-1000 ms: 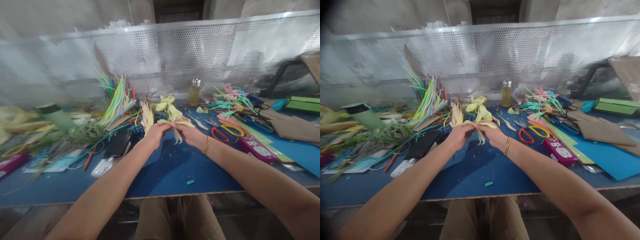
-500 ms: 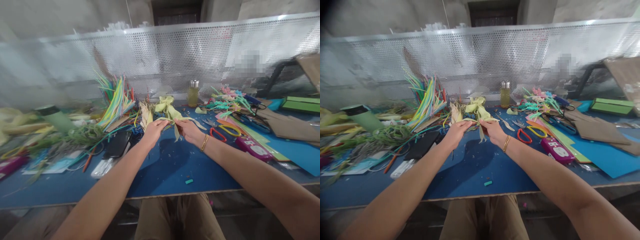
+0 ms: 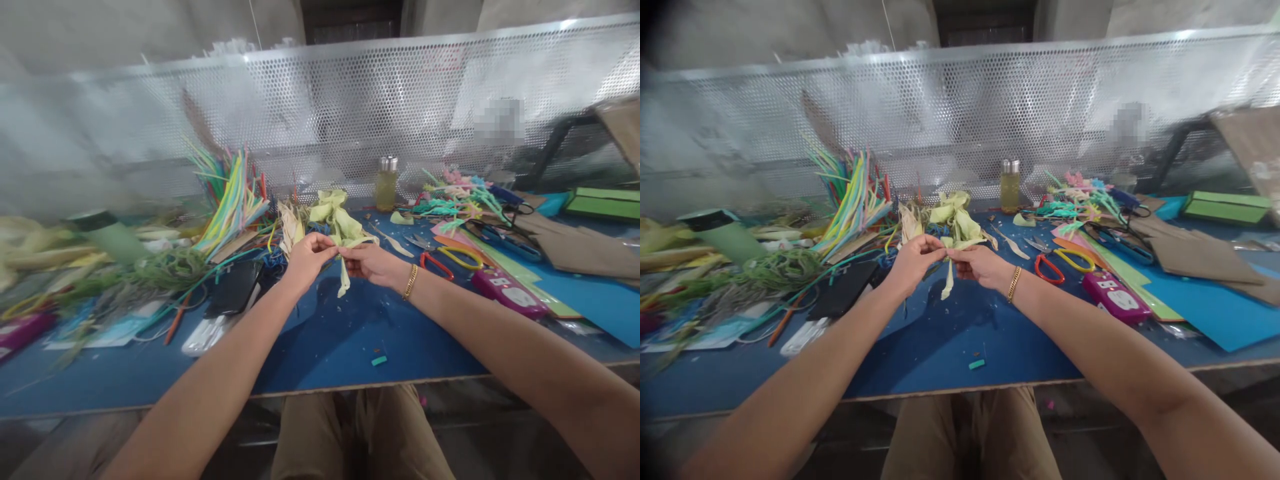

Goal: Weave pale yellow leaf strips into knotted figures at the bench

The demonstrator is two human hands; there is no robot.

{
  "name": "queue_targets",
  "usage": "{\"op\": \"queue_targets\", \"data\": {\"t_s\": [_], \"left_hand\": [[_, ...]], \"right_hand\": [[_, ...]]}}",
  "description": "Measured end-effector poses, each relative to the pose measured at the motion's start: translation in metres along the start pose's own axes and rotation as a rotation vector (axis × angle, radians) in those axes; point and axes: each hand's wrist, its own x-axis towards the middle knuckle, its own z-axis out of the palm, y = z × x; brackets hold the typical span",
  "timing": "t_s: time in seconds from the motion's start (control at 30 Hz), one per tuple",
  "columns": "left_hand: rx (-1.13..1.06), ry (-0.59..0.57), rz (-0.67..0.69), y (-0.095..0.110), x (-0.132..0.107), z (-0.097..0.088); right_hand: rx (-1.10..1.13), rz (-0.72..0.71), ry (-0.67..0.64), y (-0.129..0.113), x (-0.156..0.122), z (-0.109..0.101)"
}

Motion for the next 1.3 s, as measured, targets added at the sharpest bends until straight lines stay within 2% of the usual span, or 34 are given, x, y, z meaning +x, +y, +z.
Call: {"op": "queue_targets", "data": {"t_s": [0.07,0.2,0.37,0.43,0.57,0.63,0.7,0.83,0.9,1.07,1.3], "left_hand": [[-0.025,-0.018,-0.029,0.000,-0.001,0.002],[-0.064,-0.185,-0.058,0.005,-0.005,0.007],[-0.023,-0.226,-0.084,0.010,-0.009,0.009],[-0.100,-0.217,-0.138,0.010,-0.011,0.010],[-0.222,-0.146,-0.318,0.011,-0.015,0.013],[-0.256,-0.151,-0.369,0.010,-0.016,0.012],[-0.284,-0.183,-0.388,0.009,-0.015,0.011],[-0.297,-0.295,-0.434,0.009,-0.011,0.005],[-0.287,-0.310,-0.459,0.010,-0.009,0.003],[-0.270,-0.288,-0.456,0.011,-0.008,0.000],[-0.340,-0.256,-0.391,0.006,-0.008,0.003]], "right_hand": [[0.035,-0.018,-0.024,-0.002,0.001,-0.001],[0.074,-0.080,0.002,-0.006,0.004,-0.005],[-0.020,-0.192,0.072,-0.002,0.006,-0.003],[-0.115,-0.314,0.105,0.002,0.004,0.002],[-0.358,-0.675,0.250,0.006,-0.005,0.010],[-0.420,-0.759,0.281,0.005,-0.008,0.013],[-0.386,-0.702,0.257,0.003,-0.009,0.013],[-0.188,-0.442,0.161,-0.003,-0.005,0.006],[-0.142,-0.390,0.150,-0.006,-0.002,0.000],[-0.161,-0.394,0.141,-0.005,0.002,-0.008],[-0.258,-0.429,0.150,-0.003,0.001,-0.003]]}}
